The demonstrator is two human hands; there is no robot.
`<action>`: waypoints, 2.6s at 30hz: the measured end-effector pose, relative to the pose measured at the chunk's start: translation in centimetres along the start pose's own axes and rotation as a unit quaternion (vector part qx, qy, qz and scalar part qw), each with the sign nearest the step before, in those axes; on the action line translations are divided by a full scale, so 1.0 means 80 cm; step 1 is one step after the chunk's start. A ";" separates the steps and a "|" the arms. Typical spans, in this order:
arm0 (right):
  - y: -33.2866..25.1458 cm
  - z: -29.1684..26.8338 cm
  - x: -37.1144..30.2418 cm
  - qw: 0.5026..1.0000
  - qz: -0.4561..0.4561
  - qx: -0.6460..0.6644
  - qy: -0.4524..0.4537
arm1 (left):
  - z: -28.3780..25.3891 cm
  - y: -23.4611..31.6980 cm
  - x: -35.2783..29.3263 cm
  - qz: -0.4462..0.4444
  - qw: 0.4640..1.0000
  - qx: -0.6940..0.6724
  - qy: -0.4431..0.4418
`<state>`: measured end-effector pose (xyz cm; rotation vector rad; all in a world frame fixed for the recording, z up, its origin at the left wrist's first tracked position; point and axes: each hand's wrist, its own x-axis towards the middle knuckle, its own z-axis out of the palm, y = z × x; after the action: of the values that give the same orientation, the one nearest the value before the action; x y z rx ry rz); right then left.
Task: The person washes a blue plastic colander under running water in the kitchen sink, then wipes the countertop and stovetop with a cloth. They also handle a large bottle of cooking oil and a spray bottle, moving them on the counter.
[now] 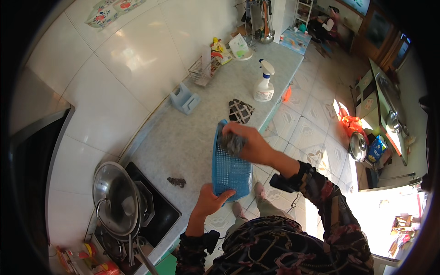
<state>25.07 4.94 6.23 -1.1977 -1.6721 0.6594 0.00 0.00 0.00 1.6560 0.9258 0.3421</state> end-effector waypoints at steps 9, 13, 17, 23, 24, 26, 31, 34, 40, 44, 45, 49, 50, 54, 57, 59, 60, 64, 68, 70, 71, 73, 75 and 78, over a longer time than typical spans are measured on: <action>0.103 -0.013 -0.041 0.937 0.239 0.246 0.066 | -0.022 -0.035 -0.023 0.119 0.901 -0.408 0.085; 0.116 -0.006 -0.073 0.907 0.292 0.282 0.109 | -0.025 -0.057 -0.016 0.091 0.846 -0.508 0.133; 0.121 0.000 -0.094 0.913 0.294 0.241 0.151 | -0.020 -0.067 -0.005 0.094 0.832 -0.525 0.154; 0.078 -0.019 -0.069 0.925 0.206 0.190 0.258 | -0.027 -0.055 0.001 0.098 0.916 -0.363 0.138; 0.064 -0.021 -0.057 0.939 0.160 0.166 0.254 | -0.025 -0.048 0.004 0.081 0.929 -0.339 0.125; 0.030 -0.018 -0.044 0.974 0.119 0.099 0.168 | -0.020 -0.033 0.007 0.067 0.948 -0.296 0.098; -0.050 0.026 -0.051 0.992 -0.123 0.021 -0.034 | -0.016 0.001 0.018 0.071 0.981 -0.163 0.072; -0.049 0.030 -0.053 0.992 -0.128 0.002 -0.005 | -0.014 0.011 0.016 0.056 0.988 -0.125 0.067; 0.030 -0.039 -0.057 0.978 0.153 0.013 0.140 | -0.018 0.010 -0.015 0.101 0.975 -0.172 0.095; 0.041 -0.080 -0.068 0.959 0.166 0.125 0.193 | -0.027 0.008 -0.017 0.110 0.979 -0.164 0.045; 0.037 -0.088 -0.069 0.951 0.166 0.153 0.210 | -0.029 0.010 -0.015 0.099 0.985 -0.140 0.031; 0.015 -0.107 -0.064 0.943 0.129 0.205 0.227 | -0.030 0.020 -0.009 0.108 0.991 -0.085 0.002; 0.010 -0.109 -0.061 0.941 0.136 0.215 0.222 | -0.030 0.023 -0.008 0.124 0.989 -0.081 0.005; 0.003 -0.109 -0.051 0.975 0.079 0.116 0.173 | -0.037 0.027 -0.005 0.113 0.980 -0.159 -0.035; 0.007 -0.107 -0.049 0.983 0.092 0.097 0.124 | -0.039 0.021 0.002 0.105 0.967 -0.223 -0.057; 0.010 -0.106 -0.051 0.983 0.105 0.097 0.113 | -0.040 0.016 0.004 0.102 0.963 -0.243 -0.059; 0.012 -0.104 -0.053 0.982 0.112 0.096 0.117 | -0.042 0.014 0.004 0.097 0.962 -0.251 -0.046; 0.022 -0.090 -0.060 0.981 0.170 0.077 0.056 | -0.039 0.013 0.005 0.089 0.955 -0.282 -0.040; 0.032 -0.073 -0.054 0.974 0.215 0.069 0.011 | -0.033 0.023 0.007 0.098 0.970 -0.204 -0.089; 0.031 -0.067 -0.049 0.982 0.181 0.061 0.012 | -0.031 0.029 0.008 0.085 0.972 -0.203 -0.084; 0.029 -0.064 -0.046 0.984 0.171 0.045 0.012 | -0.031 0.032 0.009 0.083 0.972 -0.207 -0.077; 0.019 -0.056 -0.041 0.990 0.131 0.038 0.021 | -0.029 0.035 0.011 0.083 0.972 -0.203 -0.082; 0.006 -0.047 -0.037 0.995 0.093 0.033 0.017 | -0.028 0.035 0.015 0.078 0.975 -0.188 -0.087; -0.016 -0.033 -0.035 0.996 0.054 0.066 -0.022 | -0.030 0.029 0.021 0.054 0.979 -0.173 -0.097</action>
<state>27.19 1.64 7.30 -1.1916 -1.5812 0.8555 0.44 2.81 2.46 1.3916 0.5927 0.3856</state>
